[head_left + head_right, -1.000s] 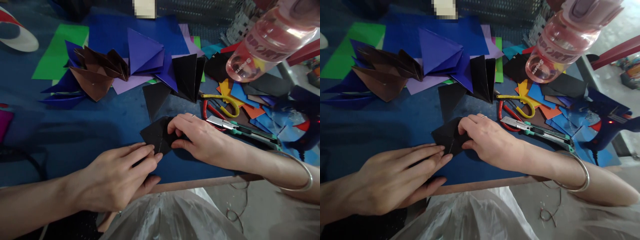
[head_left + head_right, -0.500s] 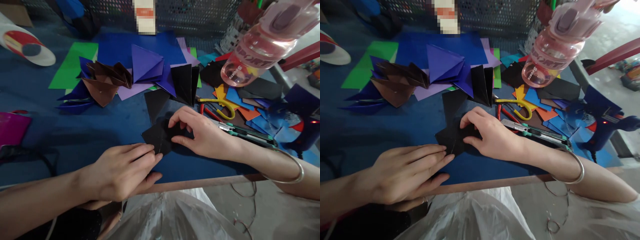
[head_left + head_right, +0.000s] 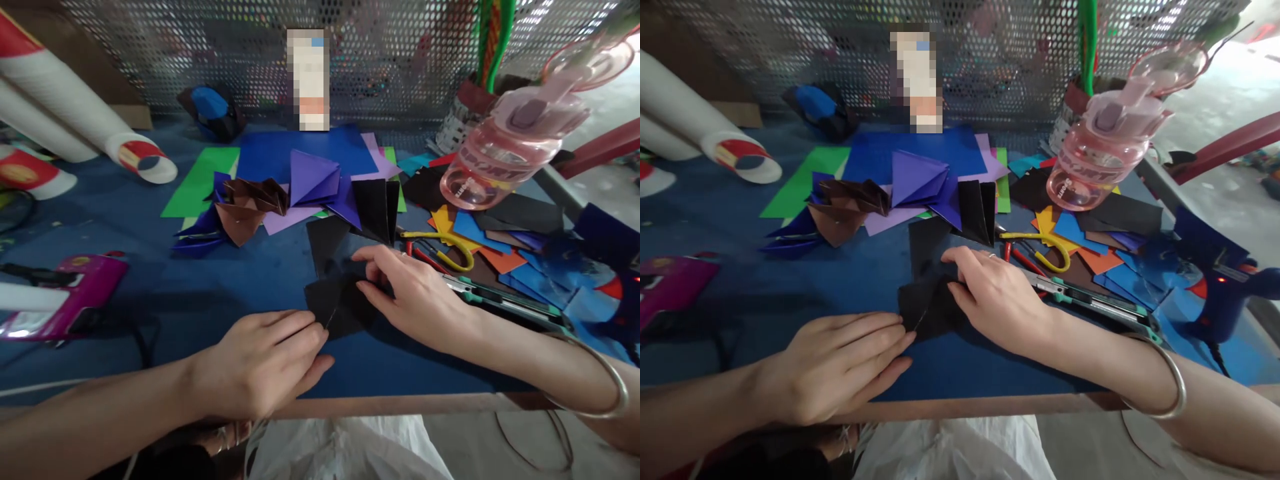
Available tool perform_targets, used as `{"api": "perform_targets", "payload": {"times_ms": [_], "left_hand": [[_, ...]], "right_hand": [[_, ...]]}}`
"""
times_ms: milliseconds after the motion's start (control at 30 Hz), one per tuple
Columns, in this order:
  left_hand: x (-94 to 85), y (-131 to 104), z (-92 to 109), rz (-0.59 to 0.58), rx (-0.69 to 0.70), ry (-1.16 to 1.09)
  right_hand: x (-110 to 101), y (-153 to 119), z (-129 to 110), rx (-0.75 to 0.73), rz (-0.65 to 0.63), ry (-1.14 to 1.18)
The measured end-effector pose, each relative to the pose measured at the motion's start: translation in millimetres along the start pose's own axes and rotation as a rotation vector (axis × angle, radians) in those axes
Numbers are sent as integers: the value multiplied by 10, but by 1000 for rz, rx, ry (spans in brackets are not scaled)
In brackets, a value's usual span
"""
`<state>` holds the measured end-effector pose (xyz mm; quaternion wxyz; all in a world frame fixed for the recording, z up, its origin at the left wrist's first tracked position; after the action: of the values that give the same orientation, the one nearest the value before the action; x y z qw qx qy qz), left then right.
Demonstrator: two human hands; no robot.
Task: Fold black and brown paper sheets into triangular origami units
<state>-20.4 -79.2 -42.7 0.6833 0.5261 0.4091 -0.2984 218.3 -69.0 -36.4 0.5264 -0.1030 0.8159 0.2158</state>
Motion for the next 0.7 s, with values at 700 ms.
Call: {"api": "perform_targets", "payload": {"times_ms": [700], "left_hand": [[-11, 55, -188, 14, 79, 127]], "right_hand": [[-487, -159, -90, 104, -61, -188]]}}
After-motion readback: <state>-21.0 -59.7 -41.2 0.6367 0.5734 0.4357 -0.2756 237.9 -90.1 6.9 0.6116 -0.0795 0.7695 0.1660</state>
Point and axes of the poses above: each hand's wrist, its own y-axis towards the middle knuckle, its own x-axis out of the palm, z = x × y, the point moved 1 cm from there along y, towards the middle knuckle, and after that the axes turned 7 degrees about -y, right-handed, at the moved point
